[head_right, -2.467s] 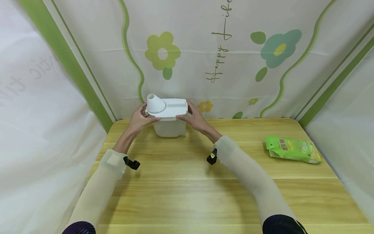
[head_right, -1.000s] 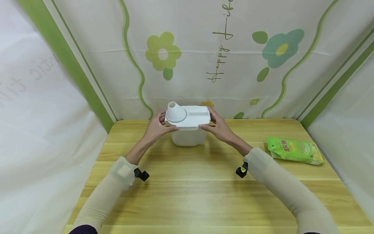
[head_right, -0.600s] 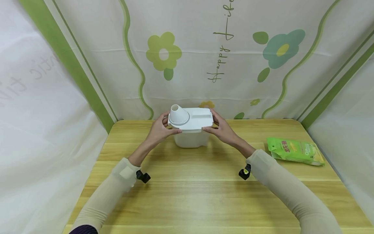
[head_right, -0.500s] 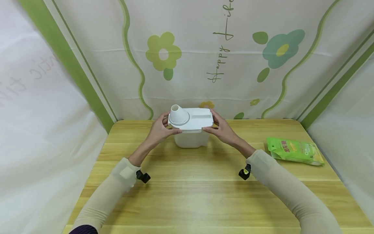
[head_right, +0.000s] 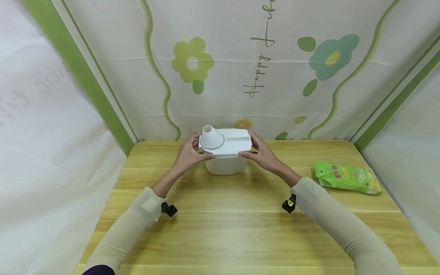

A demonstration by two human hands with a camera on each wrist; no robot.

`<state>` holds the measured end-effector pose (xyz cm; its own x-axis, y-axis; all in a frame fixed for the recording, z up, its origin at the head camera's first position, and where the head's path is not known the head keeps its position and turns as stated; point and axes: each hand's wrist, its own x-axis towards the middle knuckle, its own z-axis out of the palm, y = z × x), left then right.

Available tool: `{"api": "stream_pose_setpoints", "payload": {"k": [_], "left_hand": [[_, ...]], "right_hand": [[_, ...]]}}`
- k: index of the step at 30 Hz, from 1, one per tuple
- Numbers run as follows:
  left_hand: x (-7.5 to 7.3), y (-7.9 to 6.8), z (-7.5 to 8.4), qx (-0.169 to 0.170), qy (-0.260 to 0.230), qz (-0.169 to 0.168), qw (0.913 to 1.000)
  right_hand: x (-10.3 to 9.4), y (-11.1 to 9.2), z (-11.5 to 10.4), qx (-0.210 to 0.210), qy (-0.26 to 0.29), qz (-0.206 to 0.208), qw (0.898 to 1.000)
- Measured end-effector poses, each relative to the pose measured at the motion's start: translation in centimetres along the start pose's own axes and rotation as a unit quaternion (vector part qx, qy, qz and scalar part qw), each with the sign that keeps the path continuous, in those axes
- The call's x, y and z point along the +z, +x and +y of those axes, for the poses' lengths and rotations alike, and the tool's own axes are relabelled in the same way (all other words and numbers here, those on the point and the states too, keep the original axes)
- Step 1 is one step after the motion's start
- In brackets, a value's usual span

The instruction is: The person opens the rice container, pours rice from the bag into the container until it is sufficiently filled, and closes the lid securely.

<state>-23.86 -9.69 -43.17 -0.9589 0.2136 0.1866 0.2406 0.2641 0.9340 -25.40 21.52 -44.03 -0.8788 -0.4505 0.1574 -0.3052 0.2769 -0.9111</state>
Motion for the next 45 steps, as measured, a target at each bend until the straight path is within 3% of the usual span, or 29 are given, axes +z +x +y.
{"api": "stream_pose_setpoints", "payload": {"k": [10, 16, 28, 36, 45], "left_hand": [[0.0, -0.1, 0.2, -0.005, 0.019, -0.005, 0.9998], [-0.3, 0.1, 0.5, -0.013, 0.069, -0.007, 0.9975], [-0.3, 0.9, 1.1, 0.039, 0.125, -0.014, 0.9913], [-0.2, 1.3, 1.0, 0.053, 0.125, -0.019, 0.9906], [-0.1, 1.5, 0.6, 0.055, 0.121, -0.023, 0.9909]], "right_hand": [[-0.2, -0.2, 0.2, 0.001, -0.001, -0.005, 1.000], [-0.5, -0.1, 0.2, 0.006, -0.005, -0.010, 1.000], [-2.9, -0.4, 0.2, 0.023, 0.034, -0.058, 0.997], [-4.1, -0.3, 0.5, -0.003, 0.058, -0.057, 0.997], [-4.0, 0.2, 0.5, -0.011, 0.054, -0.034, 0.998]]}}
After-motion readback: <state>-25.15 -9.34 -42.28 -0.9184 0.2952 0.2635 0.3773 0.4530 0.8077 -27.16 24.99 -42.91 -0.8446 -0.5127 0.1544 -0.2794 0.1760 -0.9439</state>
